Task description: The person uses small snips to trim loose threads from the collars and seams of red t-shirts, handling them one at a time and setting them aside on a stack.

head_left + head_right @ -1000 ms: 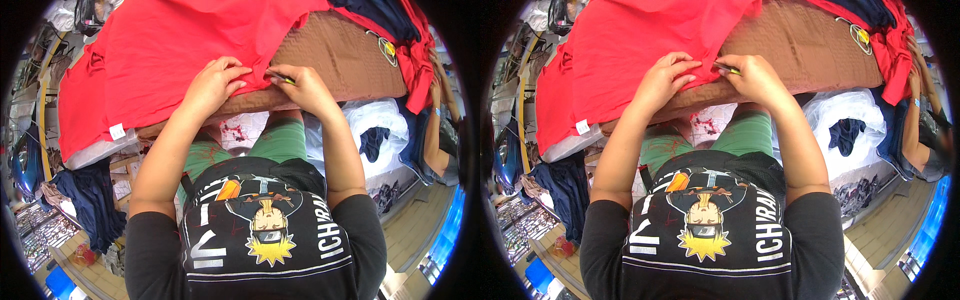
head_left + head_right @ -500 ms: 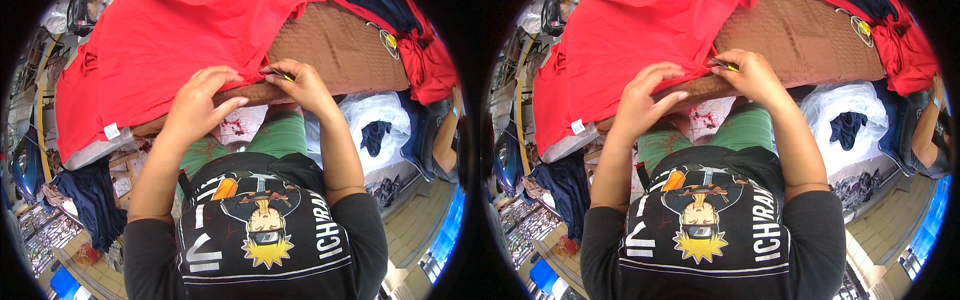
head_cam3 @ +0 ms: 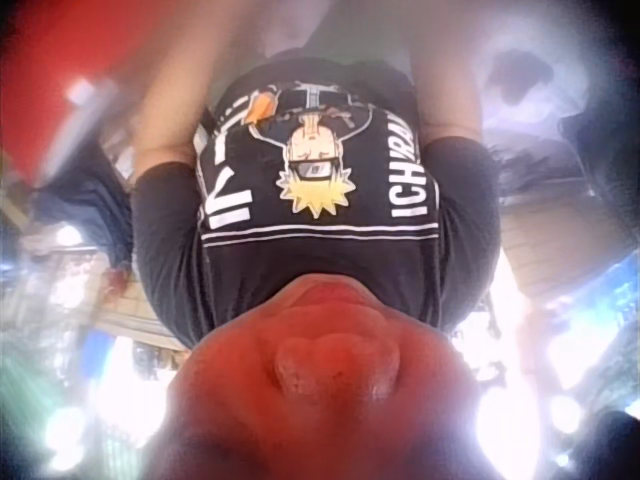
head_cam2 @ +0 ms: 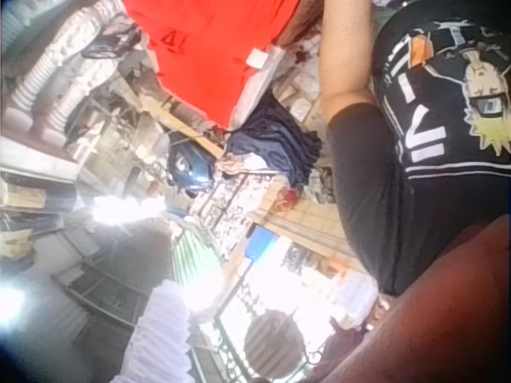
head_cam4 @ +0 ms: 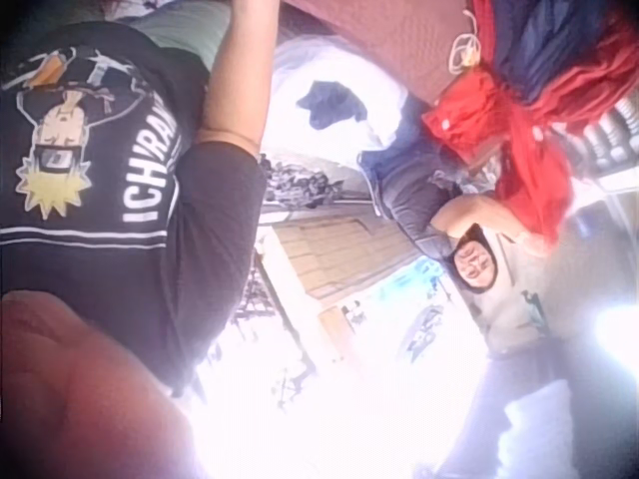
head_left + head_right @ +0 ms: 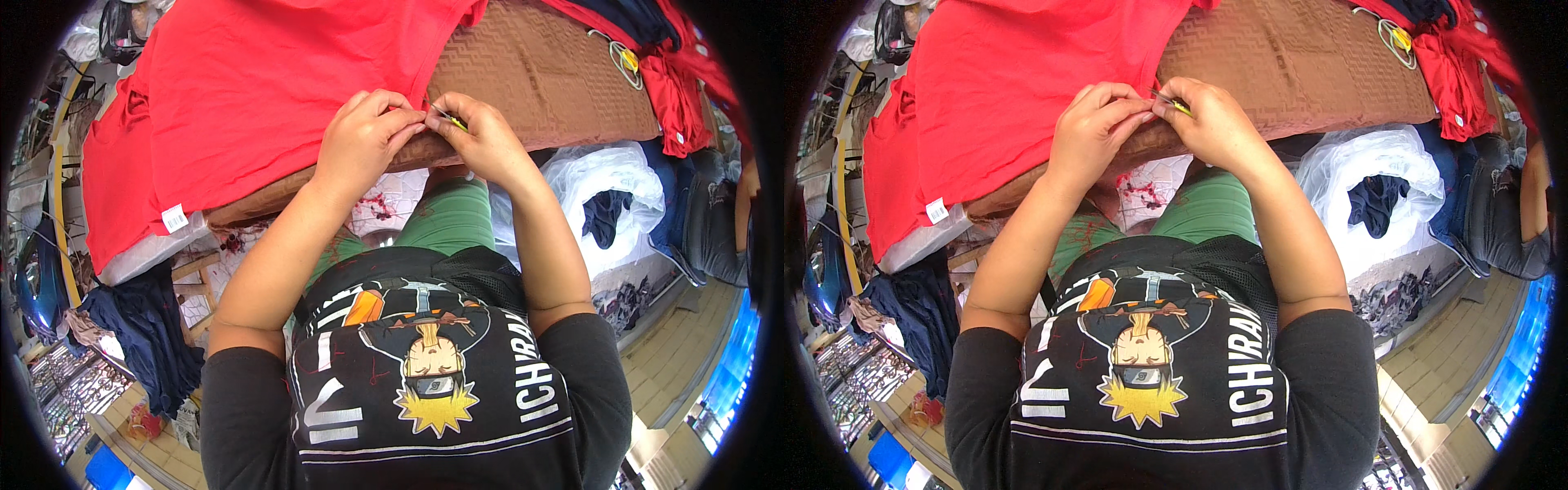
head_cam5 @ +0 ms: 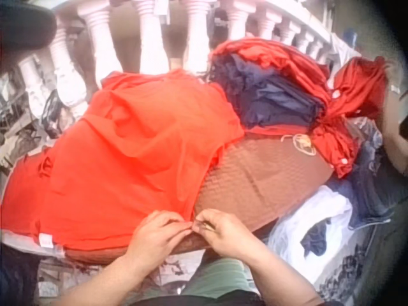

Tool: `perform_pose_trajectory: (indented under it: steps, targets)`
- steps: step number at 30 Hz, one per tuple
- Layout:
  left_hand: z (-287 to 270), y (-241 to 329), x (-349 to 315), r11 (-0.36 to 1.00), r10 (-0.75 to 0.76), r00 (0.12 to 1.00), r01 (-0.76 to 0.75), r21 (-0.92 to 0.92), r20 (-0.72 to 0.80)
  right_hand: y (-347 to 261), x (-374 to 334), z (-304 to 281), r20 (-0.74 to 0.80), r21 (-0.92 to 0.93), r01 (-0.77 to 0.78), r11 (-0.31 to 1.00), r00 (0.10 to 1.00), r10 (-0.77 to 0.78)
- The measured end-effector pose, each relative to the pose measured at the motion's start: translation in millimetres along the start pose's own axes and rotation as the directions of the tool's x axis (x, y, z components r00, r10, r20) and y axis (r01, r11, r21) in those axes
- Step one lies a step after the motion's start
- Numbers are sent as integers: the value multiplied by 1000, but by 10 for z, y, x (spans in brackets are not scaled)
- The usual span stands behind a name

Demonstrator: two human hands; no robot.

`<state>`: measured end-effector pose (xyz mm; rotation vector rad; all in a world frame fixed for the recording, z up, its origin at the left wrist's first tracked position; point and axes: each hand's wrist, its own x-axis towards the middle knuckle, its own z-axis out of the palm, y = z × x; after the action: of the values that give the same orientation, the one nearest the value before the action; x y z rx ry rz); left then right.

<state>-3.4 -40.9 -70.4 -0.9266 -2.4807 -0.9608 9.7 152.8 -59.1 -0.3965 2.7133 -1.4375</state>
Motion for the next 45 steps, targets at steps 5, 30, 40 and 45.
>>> perform_pose_trajectory:
  steps: [5, 30, 40, 45]
  targets:
    - [-32, -36, 118, 997, 74, 995, -75, 4, 71, -9, 9, -9, -9, -6, 28, 1000, 1000, -28]
    - [-144, -36, 256, 903, -283, 894, 371, -219, 347, -116, -62, -194, 49, -208, 120, 971, 992, -112]
    - [-157, -12, 248, 917, -299, 890, 368, -152, 344, -158, -82, -235, 24, -267, 138, 954, 990, -137]
    - [-142, -8, 218, 903, -323, 891, 391, -180, 319, -199, -67, -243, 42, -307, 110, 945, 994, -101]
